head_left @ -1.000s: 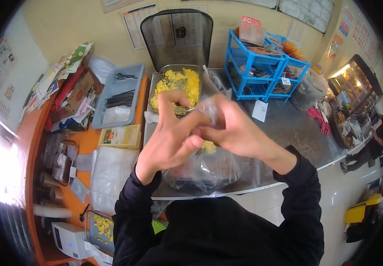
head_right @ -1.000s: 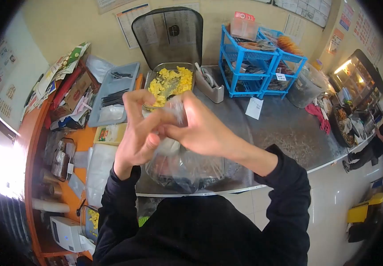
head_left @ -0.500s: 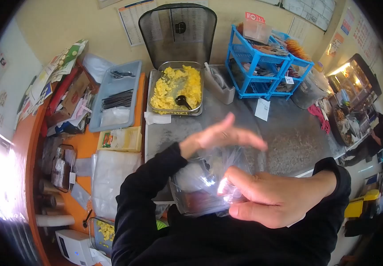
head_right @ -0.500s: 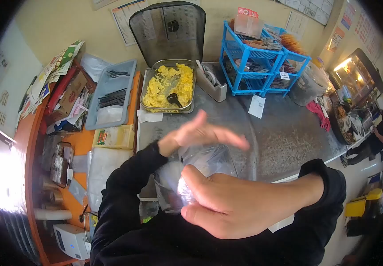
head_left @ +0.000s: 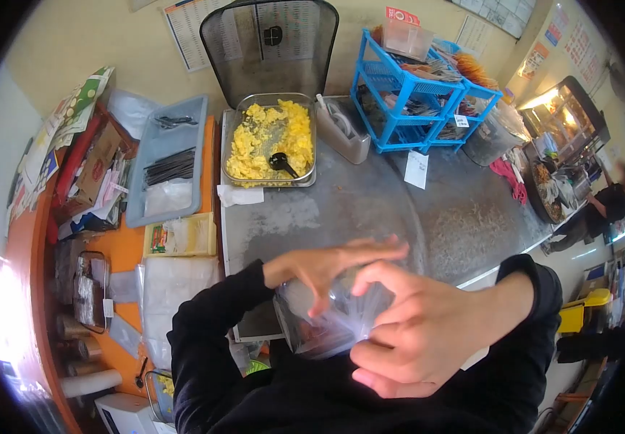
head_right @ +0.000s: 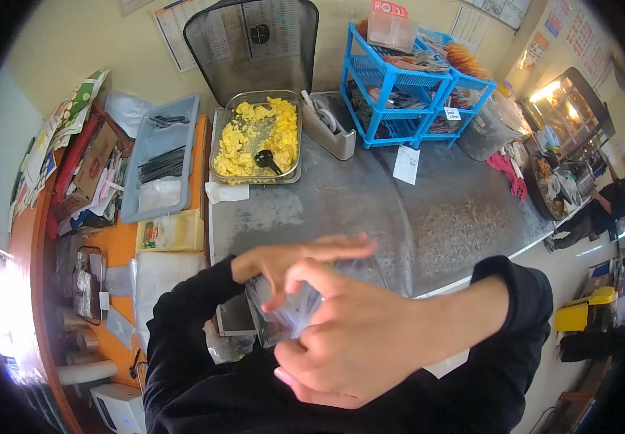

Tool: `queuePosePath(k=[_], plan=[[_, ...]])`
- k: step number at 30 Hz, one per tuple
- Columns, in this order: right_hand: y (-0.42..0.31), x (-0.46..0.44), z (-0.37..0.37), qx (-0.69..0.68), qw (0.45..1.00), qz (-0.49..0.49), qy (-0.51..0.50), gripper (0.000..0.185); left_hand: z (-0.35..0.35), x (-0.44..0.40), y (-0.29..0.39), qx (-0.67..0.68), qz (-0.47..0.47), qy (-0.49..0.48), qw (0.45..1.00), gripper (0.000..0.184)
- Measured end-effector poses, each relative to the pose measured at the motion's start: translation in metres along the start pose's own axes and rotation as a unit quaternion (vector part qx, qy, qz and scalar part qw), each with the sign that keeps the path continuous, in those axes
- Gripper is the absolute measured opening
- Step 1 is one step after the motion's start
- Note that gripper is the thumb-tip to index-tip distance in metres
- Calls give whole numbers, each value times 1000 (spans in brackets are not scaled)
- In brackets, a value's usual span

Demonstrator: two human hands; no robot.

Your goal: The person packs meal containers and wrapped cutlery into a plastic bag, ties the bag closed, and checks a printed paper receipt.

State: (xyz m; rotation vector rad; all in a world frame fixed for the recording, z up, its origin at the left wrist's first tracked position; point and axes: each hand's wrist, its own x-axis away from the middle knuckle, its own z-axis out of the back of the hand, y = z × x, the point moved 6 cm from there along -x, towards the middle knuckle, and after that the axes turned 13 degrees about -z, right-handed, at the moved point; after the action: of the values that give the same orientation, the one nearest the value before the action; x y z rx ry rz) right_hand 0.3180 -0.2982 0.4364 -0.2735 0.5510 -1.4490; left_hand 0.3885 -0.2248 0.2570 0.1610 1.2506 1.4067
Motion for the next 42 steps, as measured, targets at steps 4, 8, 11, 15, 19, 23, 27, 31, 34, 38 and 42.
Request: queuePosePath(k=[4, 8, 11, 15, 19, 23, 27, 31, 34, 38, 42], plan=[[12, -20, 1, -47, 991, 115, 49, 32, -19, 23, -7, 229, 66, -14, 971, 152], [54, -49, 1, -78, 979, 163, 97, 27, -33, 29, -8, 298, 89, -38, 950, 144], [75, -60, -5, -114, 980, 137, 93, 22, -37, 26, -8, 282, 95, -44, 954, 139], [75, -69, -16, -32, 989, 111, 93, 14, -42, 16, -10, 222, 100, -47, 969, 131], [74, -82, -54, 17, 986, 141, 84, 14, -45, 3, -11, 144, 95, -53, 984, 123], [66, -91, -90, 6, 977, 205, 60, 18, -49, -5, -8, 61, 94, -56, 992, 116], [51, -91, -114, 12, 965, 262, 6, 19, -52, -10, -5, -15, 95, -60, 994, 109], [59, -96, -118, -64, 965, 249, -43, 13, -52, -12, -2, -76, 98, -54, 991, 101], [61, -95, -92, -203, 957, 205, -26, 8, -48, -11, -2, -104, 97, -38, 989, 96], [38, -66, -34, -220, 950, 222, 4, 12, -26, -7, 3, -146, 79, 8, 986, 89], [39, -37, -4, -256, 940, 215, 65, 19, 33, 19, 27, -34, 112, 98, 988, 82]])
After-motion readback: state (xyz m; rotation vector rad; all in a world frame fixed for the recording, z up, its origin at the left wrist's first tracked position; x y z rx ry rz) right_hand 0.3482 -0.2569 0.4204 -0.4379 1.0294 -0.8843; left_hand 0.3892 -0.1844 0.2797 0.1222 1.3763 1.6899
